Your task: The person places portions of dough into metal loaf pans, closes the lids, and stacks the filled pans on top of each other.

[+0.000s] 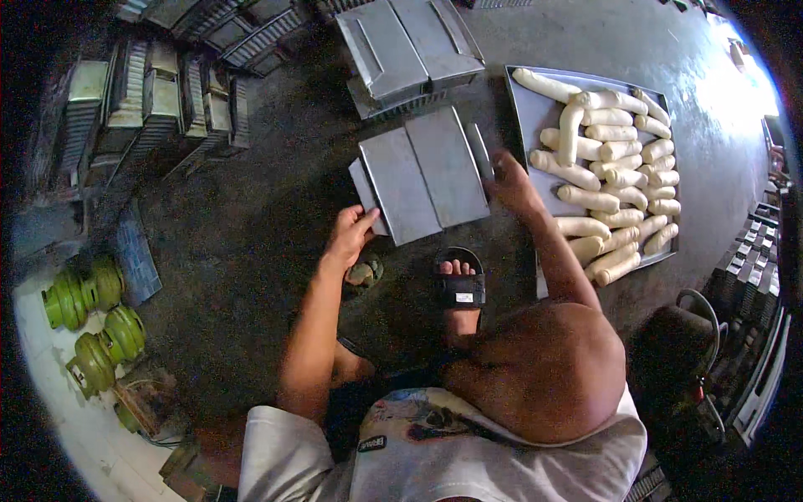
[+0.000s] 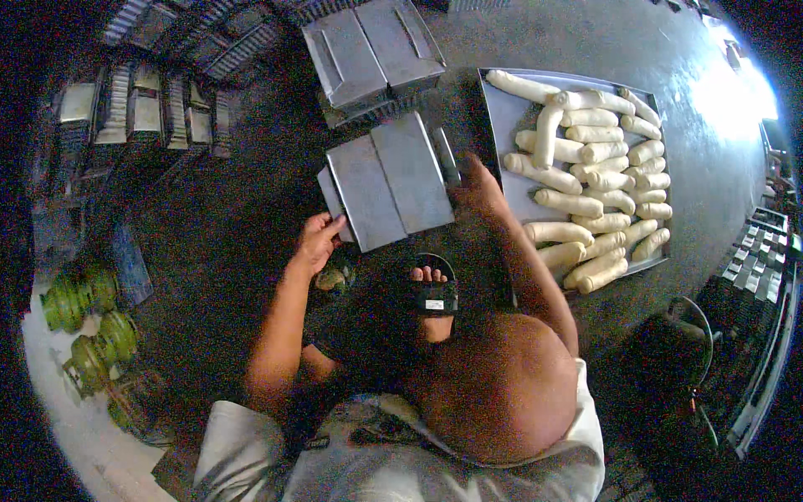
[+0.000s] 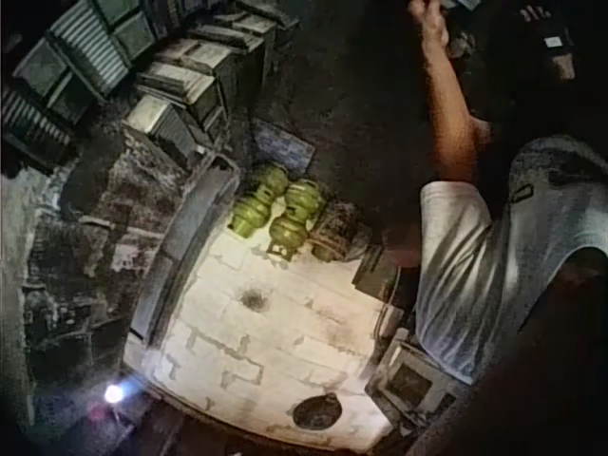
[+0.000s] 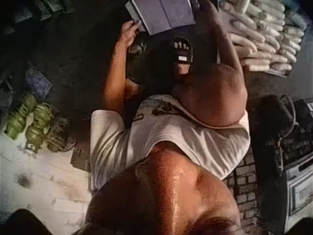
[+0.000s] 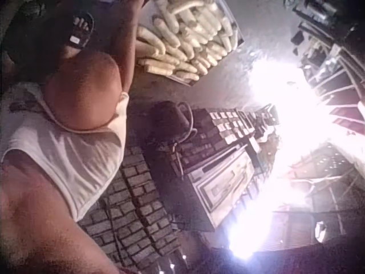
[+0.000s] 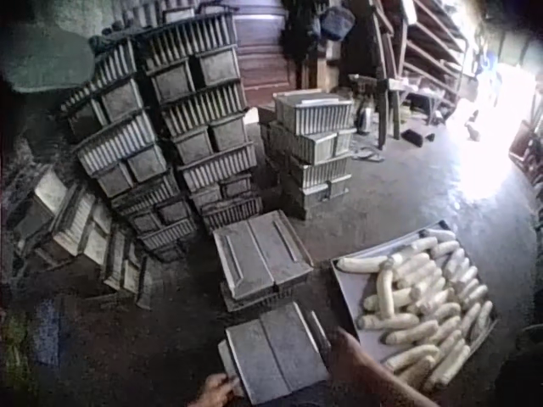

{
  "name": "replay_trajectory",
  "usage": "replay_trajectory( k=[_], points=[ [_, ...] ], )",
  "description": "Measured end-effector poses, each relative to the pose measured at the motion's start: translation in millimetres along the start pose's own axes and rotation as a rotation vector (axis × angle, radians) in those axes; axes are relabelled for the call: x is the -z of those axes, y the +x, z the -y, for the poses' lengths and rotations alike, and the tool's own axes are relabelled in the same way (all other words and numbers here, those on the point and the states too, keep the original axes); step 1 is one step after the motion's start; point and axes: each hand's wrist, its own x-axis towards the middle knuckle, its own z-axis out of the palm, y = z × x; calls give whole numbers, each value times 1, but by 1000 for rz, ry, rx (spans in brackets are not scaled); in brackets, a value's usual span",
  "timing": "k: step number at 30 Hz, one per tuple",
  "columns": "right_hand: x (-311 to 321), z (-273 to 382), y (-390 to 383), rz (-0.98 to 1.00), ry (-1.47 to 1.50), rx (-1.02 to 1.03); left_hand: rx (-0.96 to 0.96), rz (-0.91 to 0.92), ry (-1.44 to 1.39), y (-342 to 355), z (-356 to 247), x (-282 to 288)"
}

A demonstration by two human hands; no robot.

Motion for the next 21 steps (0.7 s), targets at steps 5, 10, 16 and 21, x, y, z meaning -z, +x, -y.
replay_trajectory(
  k=[5,10,16,21],
  points=[
    [1,142,-77,137,-117,462,-593,-531,1563,-54,12,-6],
    [-113,94,-90,665,-228,374,-361,-375,1528,-121,75,59],
    [-102,91,-94,629,-215,91,-149,-191,1076,-119,64,-23],
    [17,74,-89,-44,-426,167,-201,-88,1005,-102,59,-33]
  ],
)
